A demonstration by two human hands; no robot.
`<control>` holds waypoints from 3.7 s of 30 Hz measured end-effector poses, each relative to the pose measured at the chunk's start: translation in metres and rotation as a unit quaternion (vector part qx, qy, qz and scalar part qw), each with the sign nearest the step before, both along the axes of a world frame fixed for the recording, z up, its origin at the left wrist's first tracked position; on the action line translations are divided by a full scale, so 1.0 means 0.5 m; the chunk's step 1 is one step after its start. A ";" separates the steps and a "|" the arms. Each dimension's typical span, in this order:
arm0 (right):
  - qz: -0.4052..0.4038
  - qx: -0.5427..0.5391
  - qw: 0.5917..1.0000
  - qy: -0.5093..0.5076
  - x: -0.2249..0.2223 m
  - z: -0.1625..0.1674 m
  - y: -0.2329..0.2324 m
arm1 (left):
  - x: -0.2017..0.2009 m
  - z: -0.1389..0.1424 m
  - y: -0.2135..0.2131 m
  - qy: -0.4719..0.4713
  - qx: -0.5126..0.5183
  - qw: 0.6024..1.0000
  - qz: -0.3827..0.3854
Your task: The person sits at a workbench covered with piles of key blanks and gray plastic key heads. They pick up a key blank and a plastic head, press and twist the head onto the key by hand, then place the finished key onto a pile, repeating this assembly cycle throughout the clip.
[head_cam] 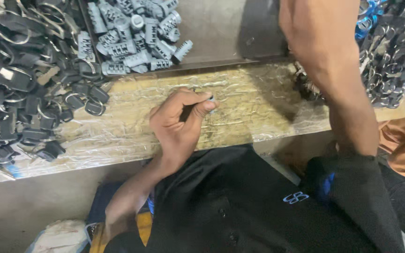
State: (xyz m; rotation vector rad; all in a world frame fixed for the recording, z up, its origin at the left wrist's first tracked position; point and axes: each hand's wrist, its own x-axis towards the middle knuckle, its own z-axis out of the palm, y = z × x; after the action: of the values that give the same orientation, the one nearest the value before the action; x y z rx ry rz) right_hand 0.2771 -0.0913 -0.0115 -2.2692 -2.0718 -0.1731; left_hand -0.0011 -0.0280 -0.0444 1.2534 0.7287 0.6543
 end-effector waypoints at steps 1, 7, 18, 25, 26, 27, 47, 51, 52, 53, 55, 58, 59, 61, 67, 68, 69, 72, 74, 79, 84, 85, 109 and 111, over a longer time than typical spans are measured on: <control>0.019 0.023 0.998 0.056 -0.032 0.024 -0.009 | -0.002 0.004 -0.001 0.000 -0.009 1.000 -0.003; -0.050 0.114 0.930 0.346 -0.254 0.071 -0.095 | 0.000 0.043 -0.023 -0.008 0.039 0.998 -0.052; 0.015 0.165 0.872 0.460 -0.282 0.012 -0.199 | -0.014 0.003 -0.013 -0.018 -0.343 0.896 -0.282; 0.103 0.276 0.928 0.229 -0.280 -0.036 -0.236 | 0.038 0.078 -0.082 -0.067 -0.296 0.938 -0.166; 0.082 0.251 0.931 0.252 -0.276 -0.034 -0.242 | 0.041 0.081 -0.093 -0.061 -0.232 0.958 -0.155; 0.066 0.227 0.931 0.277 -0.270 -0.029 -0.246 | 0.041 0.078 -0.101 -0.052 -0.164 0.975 -0.138; -0.322 0.339 0.765 0.443 -0.259 0.006 -0.302 | 0.001 0.019 -0.024 0.080 0.079 0.989 -0.091; -0.275 0.354 0.603 0.659 -0.265 0.021 -0.261 | 0.011 0.026 -0.020 0.017 0.042 0.990 -0.135; -0.259 0.327 0.590 0.691 -0.264 0.026 -0.252 | 0.014 0.027 -0.020 0.011 0.031 0.990 -0.141; -0.245 0.299 0.576 0.721 -0.265 0.032 -0.245 | 0.018 0.029 -0.021 0.002 0.020 0.990 -0.137; -0.240 0.240 0.638 0.691 -0.262 0.044 -0.237 | 0.024 0.030 -0.022 -0.019 0.001 0.991 -0.134; -0.277 0.159 0.792 0.520 -0.256 0.051 -0.231 | 0.028 0.026 -0.026 -0.010 -0.010 0.992 -0.128; -0.289 0.137 0.829 0.460 -0.255 0.050 -0.231 | 0.028 0.023 -0.028 -0.008 -0.012 0.992 -0.122; -0.306 0.116 0.858 0.395 -0.251 0.040 -0.229 | 0.028 0.014 -0.031 -0.004 -0.022 0.993 -0.115; -0.293 0.110 0.884 0.346 -0.253 0.016 -0.236 | 0.019 -0.007 -0.037 0.010 -0.002 0.995 -0.102; -0.291 0.109 0.894 0.322 -0.256 0.016 -0.238 | 0.018 -0.009 -0.036 0.007 -0.001 0.995 -0.103; -0.281 0.111 0.911 0.281 -0.259 0.016 -0.240 | 0.017 -0.009 -0.036 0.003 0.000 0.995 -0.103; -0.285 0.123 0.924 0.222 -0.267 0.018 -0.241 | 0.017 -0.009 -0.034 -0.006 0.017 0.994 -0.104; -0.296 0.120 0.926 0.200 -0.270 0.018 -0.239 | 0.019 -0.007 -0.033 -0.009 0.026 0.994 -0.103; -0.280 0.105 0.943 0.144 -0.274 0.016 -0.233 | 0.019 -0.004 -0.029 0.027 0.004 0.995 -0.100; -0.311 0.097 0.932 0.161 -0.278 0.011 -0.233 | 0.019 -0.005 -0.027 0.012 0.036 0.994 -0.100; -0.317 0.101 0.928 0.166 -0.278 0.010 -0.232 | 0.020 -0.006 -0.027 0.013 0.037 0.994 -0.099; -0.173 0.339 0.728 0.570 -0.237 0.032 -0.189 | 0.102 -0.022 -0.083 -0.036 0.035 0.984 -0.168; -0.149 0.338 0.625 0.688 -0.224 0.027 -0.190 | 0.094 -0.022 -0.071 -0.051 0.006 0.983 -0.177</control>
State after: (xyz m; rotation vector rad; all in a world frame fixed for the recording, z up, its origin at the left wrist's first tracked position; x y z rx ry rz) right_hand 0.1651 -0.1865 0.0022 -1.3002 -0.5945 0.5294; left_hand 0.0459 -0.0634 -0.0552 1.3097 0.4020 0.4271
